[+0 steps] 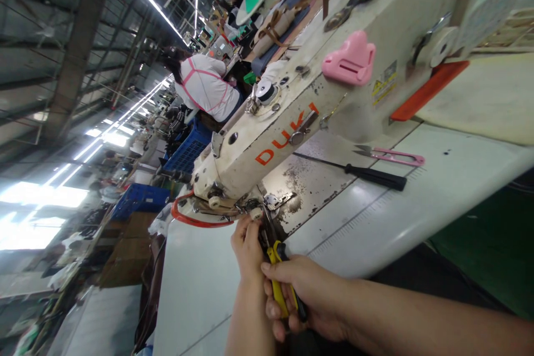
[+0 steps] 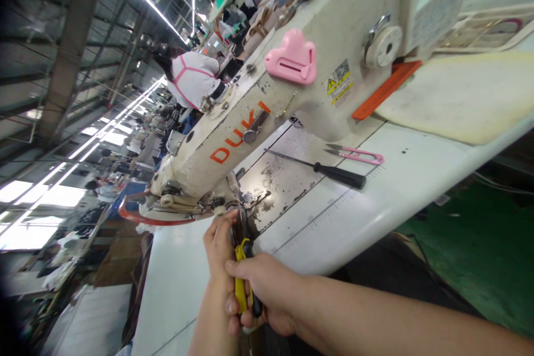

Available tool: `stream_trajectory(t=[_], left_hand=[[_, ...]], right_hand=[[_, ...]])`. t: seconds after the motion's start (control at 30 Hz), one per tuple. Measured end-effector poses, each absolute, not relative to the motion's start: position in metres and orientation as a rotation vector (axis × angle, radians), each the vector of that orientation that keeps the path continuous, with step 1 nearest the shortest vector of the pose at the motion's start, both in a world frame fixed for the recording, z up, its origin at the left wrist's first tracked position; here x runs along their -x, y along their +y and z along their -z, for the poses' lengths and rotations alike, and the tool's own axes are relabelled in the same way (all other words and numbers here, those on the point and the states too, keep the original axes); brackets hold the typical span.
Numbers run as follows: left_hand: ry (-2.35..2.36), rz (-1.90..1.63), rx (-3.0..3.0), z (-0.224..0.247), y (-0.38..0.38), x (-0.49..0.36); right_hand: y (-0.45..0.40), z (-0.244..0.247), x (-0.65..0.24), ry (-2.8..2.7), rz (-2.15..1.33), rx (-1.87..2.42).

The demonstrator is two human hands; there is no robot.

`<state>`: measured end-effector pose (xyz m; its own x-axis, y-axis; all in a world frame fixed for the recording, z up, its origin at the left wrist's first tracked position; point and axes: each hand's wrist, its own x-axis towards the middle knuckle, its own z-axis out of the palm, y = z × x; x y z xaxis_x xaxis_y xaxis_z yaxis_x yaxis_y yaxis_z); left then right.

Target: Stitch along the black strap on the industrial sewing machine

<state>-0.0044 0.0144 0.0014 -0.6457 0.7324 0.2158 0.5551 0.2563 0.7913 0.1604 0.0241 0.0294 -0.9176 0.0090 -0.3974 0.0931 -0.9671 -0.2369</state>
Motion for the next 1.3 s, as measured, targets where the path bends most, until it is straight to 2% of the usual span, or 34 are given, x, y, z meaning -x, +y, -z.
stream_trajectory(t=[0.57, 1.3], left_hand=[[2.286, -1.395, -1.149, 0.0, 0.017, 0.008], [2.289, -1.425, -1.314, -0.007, 0.014, -0.005]], right_hand=[[0.004, -0.031, -0.146, 0.402, 3.068, -0.806], [0.018, -0.025, -0.172, 0.292, 3.016, -0.566]])
